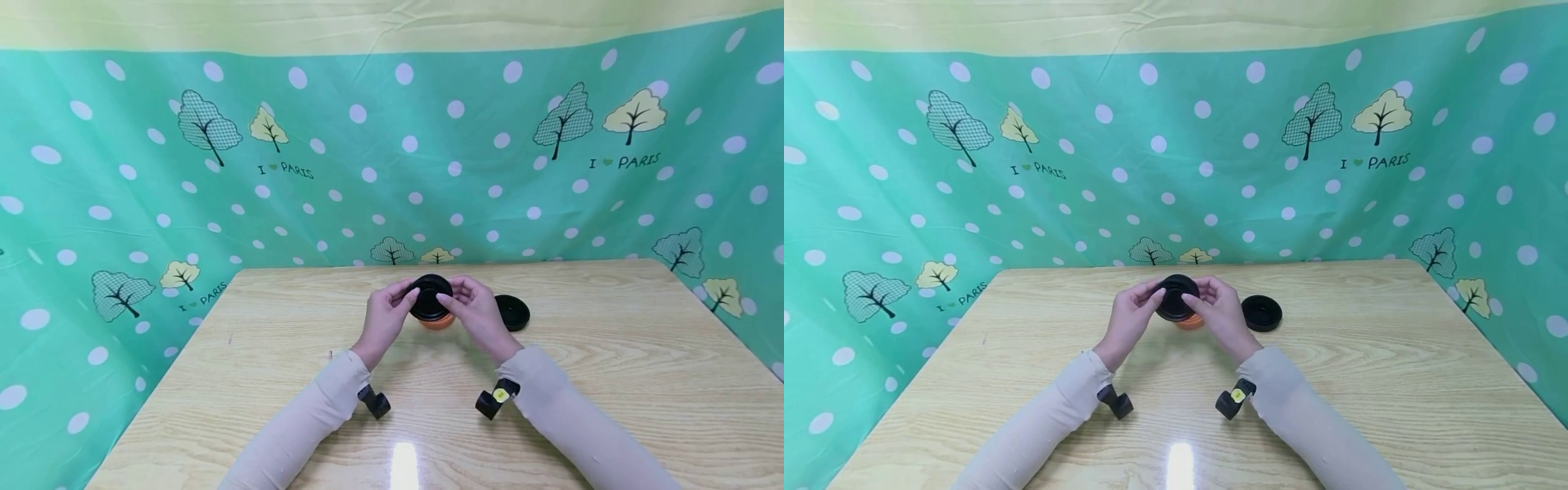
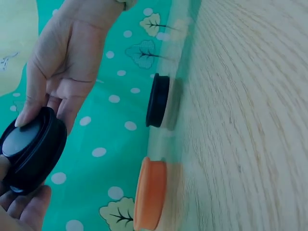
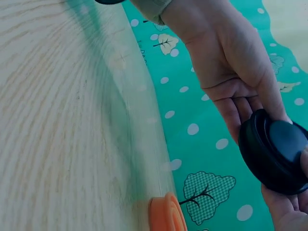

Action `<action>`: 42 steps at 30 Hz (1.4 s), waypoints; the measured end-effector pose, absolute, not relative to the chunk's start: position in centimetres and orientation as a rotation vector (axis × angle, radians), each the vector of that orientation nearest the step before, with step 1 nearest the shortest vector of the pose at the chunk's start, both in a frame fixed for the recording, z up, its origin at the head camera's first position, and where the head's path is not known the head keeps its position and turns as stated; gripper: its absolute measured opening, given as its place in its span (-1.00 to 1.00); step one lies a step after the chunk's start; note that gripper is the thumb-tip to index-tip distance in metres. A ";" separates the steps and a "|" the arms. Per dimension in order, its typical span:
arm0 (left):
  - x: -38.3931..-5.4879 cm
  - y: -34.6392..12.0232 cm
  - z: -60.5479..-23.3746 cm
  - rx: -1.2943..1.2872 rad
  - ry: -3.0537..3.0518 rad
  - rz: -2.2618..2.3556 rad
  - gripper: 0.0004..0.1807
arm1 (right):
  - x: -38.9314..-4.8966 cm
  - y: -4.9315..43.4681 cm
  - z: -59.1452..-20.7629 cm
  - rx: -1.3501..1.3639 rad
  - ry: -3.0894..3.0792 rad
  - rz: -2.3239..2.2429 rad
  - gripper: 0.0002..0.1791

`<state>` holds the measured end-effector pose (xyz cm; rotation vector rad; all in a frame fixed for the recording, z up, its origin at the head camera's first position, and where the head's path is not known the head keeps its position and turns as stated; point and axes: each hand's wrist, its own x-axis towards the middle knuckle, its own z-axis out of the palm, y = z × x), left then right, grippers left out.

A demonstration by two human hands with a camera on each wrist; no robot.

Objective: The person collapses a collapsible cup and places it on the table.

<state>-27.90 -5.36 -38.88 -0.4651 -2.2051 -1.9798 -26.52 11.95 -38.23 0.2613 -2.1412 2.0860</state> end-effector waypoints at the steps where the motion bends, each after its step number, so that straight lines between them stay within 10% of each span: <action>1: -28.0 -5.4 -38.9 -0.466 -2.201 -1.997 -0.66 | -26.5 12.0 -38.2 0.266 -2.141 2.083 -0.70; 42: -26.9 -7.0 -37.9 -0.746 -2.160 -2.194 -0.67 | -26.8 14.7 -37.2 0.560 -2.485 2.177 -0.36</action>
